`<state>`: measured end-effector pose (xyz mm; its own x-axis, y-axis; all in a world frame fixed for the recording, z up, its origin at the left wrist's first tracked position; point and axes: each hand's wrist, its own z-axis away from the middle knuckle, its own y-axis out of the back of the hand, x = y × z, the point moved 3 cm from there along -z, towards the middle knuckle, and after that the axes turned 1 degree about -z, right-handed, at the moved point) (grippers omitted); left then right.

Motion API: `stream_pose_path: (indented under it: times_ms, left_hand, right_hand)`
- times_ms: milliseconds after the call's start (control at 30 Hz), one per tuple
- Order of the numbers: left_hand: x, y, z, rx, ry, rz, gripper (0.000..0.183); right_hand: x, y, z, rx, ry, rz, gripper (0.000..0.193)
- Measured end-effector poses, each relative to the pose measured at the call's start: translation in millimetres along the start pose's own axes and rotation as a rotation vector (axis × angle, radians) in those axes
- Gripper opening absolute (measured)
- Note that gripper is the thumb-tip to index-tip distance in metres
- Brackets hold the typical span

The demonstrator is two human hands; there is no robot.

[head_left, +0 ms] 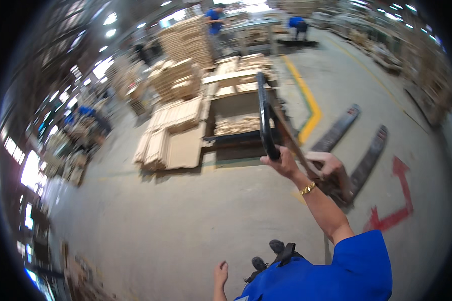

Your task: The person uses a manual pallet jack to lift and transport a stack of wooden chair frames across a factory floor. They maneuver the jack through aisles, position it under the load, raise the forks, and pull the stack to a new location before releasing the load.

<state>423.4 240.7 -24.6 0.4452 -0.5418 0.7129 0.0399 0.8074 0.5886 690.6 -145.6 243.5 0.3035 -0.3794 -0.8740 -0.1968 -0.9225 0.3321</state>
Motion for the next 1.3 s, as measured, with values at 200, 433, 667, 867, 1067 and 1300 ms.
stream_pose_path:
  times_ms: [200,433,667,867,1067,1300]
  left_hand:
    - [121.0,-15.2,-96.5,-0.241,-0.372,0.136,0.027]
    - [252.3,-65.2,-70.6,-0.541,-0.379,0.723,0.029]
    - [360.6,-67.7,-14.9,-0.79,-0.571,1.112,0.045]
    - [415.3,-95.8,25.8,-0.721,-1.263,0.823,0.056]
    - [497.1,-164.0,16.7,-0.221,-1.543,0.71,0.027]
    - [652.3,-239.0,-34.7,-0.088,-1.092,0.749,0.018]
  right_hand:
    - [-40.5,94.5,143.1,0.227,0.037,0.257,0.024]
    - [-46.6,139.2,318.2,0.671,-0.028,0.342,0.016]
    - [1.4,199.6,371.1,1.127,0.07,-0.064,0.012]
    - [31.5,281.7,321.9,1.179,0.17,-0.263,0.015]
    - [92.1,409.6,233.9,1.348,0.227,-0.036,0.012]
    - [149.7,507.3,63.4,1.222,0.138,0.299,0.012]
